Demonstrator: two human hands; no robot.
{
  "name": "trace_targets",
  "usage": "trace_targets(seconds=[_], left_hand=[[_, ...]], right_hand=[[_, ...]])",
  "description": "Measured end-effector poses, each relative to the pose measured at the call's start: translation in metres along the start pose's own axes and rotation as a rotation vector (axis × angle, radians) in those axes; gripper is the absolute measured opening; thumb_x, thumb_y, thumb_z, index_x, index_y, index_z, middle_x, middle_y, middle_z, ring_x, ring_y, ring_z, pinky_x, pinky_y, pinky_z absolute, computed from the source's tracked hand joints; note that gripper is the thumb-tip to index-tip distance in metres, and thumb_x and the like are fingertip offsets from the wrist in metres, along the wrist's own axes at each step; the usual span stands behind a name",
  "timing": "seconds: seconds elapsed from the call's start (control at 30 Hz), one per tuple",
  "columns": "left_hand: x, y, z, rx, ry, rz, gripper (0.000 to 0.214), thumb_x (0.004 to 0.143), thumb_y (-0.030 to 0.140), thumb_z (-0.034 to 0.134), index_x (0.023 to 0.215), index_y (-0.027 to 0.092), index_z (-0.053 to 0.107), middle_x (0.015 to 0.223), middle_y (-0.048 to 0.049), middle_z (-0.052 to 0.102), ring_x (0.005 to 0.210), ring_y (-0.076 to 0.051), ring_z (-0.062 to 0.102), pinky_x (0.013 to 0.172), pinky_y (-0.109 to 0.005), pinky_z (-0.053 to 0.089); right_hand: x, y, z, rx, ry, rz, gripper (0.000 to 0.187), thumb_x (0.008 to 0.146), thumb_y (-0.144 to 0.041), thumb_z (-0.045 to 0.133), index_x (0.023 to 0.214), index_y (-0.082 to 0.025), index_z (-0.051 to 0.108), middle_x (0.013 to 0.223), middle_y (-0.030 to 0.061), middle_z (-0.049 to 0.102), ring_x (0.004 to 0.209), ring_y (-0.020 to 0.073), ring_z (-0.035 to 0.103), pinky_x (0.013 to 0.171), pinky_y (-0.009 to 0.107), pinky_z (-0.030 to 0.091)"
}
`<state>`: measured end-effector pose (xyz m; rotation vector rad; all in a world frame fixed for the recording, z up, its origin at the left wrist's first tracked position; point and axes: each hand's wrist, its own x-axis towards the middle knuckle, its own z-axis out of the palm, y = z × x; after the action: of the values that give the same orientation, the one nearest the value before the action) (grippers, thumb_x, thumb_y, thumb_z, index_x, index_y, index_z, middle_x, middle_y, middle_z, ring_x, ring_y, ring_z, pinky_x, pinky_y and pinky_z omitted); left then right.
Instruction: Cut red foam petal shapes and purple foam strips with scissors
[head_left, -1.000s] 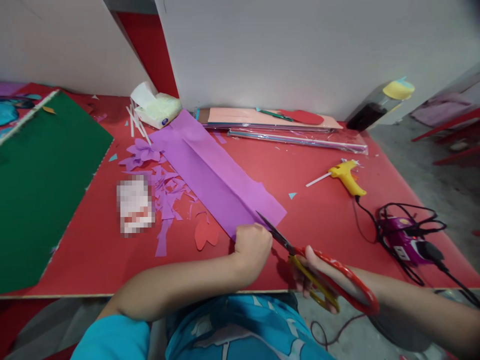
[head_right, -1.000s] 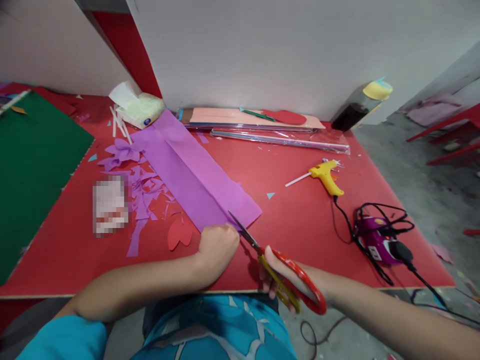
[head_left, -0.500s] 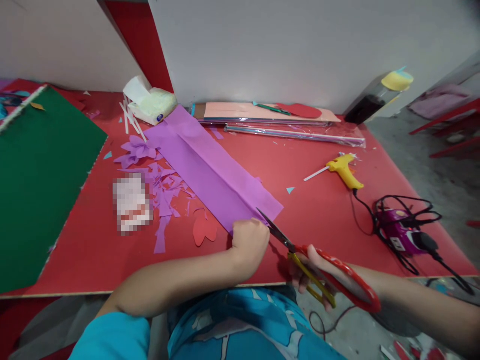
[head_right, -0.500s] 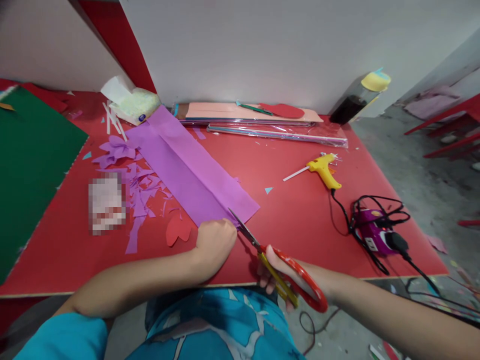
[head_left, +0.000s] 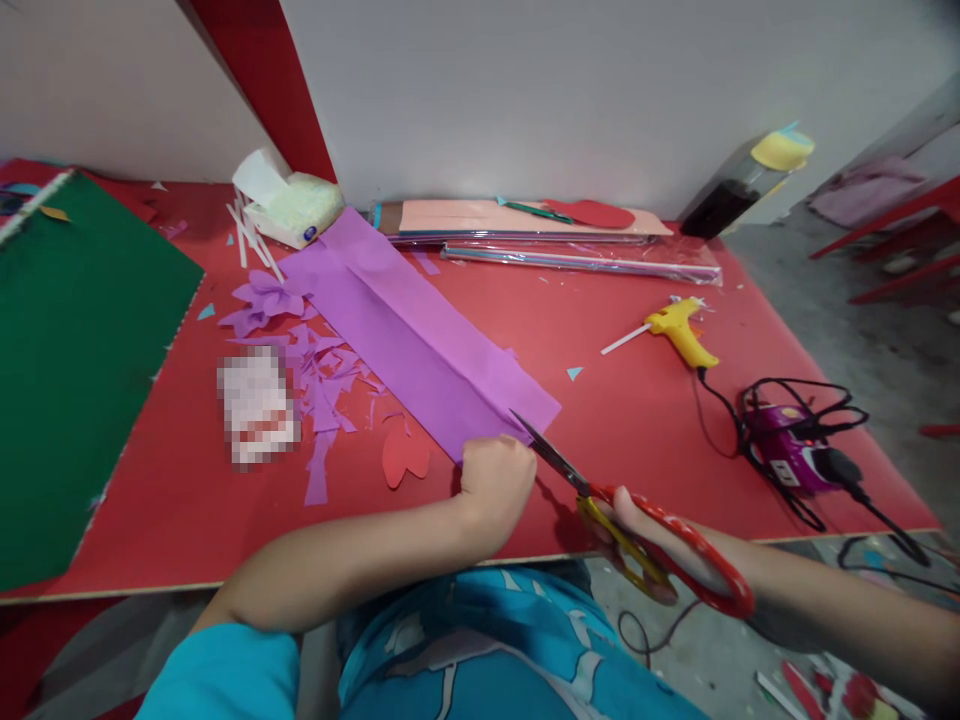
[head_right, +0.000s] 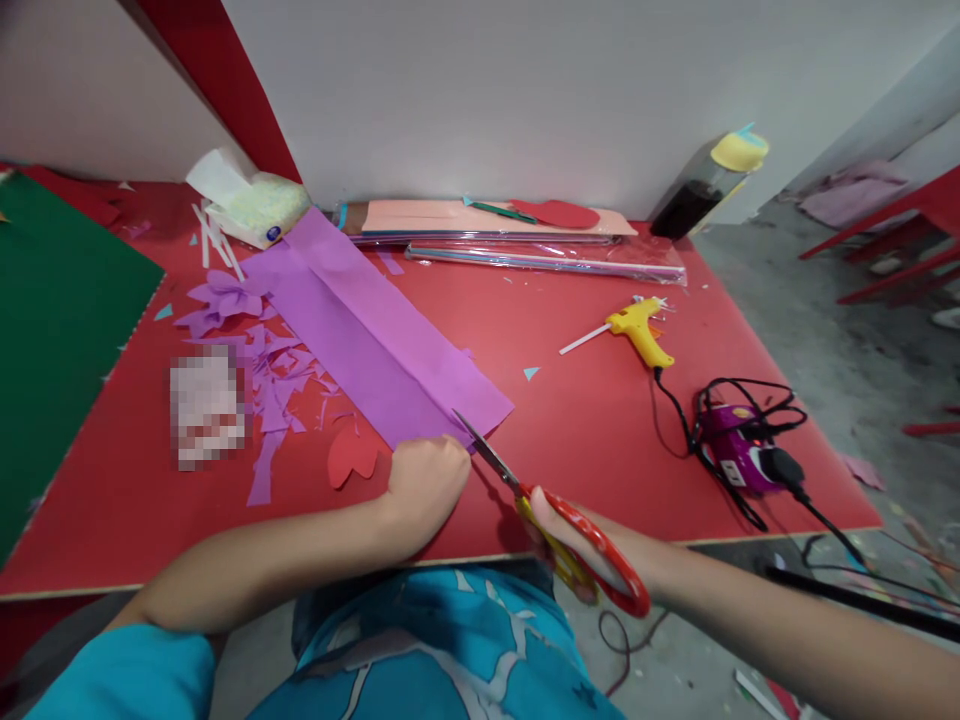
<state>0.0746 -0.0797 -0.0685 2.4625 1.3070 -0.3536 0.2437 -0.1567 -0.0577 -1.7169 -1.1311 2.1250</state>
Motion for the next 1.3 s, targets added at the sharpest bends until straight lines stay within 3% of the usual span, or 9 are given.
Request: trace_targets(seconds=[0.3, 0.9, 1.17, 1.3], left_hand=[[-0.002, 0.001, -0.003, 0.004, -0.023, 0.013, 0.026, 0.078, -0.005, 0.038, 0.079, 0.003, 0.063, 0.071, -0.0159, 0.063, 0.074, -0.028, 0.067, 0.055, -0.031, 0.047], [-0.001, 0.001, -0.002, 0.002, -0.004, 0.006, 0.027, 0.078, -0.005, 0.039, 0.081, 0.004, 0.064, 0.070, -0.0161, 0.063, 0.073, -0.027, 0.067, 0.054, -0.030, 0.047], [-0.002, -0.003, -0.005, 0.007, 0.026, -0.035, 0.027, 0.077, -0.005, 0.038, 0.078, 0.003, 0.064, 0.070, -0.0165, 0.064, 0.072, -0.027, 0.067, 0.054, -0.029, 0.047], [-0.004, -0.002, -0.007, 0.003, 0.026, -0.051, 0.027, 0.077, -0.005, 0.037, 0.078, 0.002, 0.063, 0.070, -0.0169, 0.064, 0.073, -0.027, 0.067, 0.054, -0.030, 0.047]], right_hand=[[0.000, -0.003, 0.003, 0.052, 0.032, 0.084, 0.062, 0.067, -0.081, 0.029, 0.070, -0.020, 0.037, 0.057, -0.0045, 0.041, 0.037, 0.0055, 0.032, 0.037, 0.022, 0.023], [0.001, -0.004, 0.004, 0.060, 0.031, 0.005, 0.059, 0.069, -0.079, 0.031, 0.063, -0.020, 0.035, 0.050, -0.0065, 0.037, 0.032, 0.0040, 0.030, 0.032, 0.019, 0.023], [-0.002, -0.005, -0.001, 0.018, -0.018, 0.144, 0.060, 0.073, -0.077, 0.025, 0.070, -0.020, 0.041, 0.057, -0.0037, 0.042, 0.036, 0.0050, 0.032, 0.036, 0.021, 0.026], [0.000, 0.002, -0.005, -0.010, -0.043, 0.032, 0.060, 0.078, -0.073, 0.020, 0.070, -0.019, 0.046, 0.063, 0.0003, 0.048, 0.041, 0.0075, 0.038, 0.042, 0.024, 0.031]])
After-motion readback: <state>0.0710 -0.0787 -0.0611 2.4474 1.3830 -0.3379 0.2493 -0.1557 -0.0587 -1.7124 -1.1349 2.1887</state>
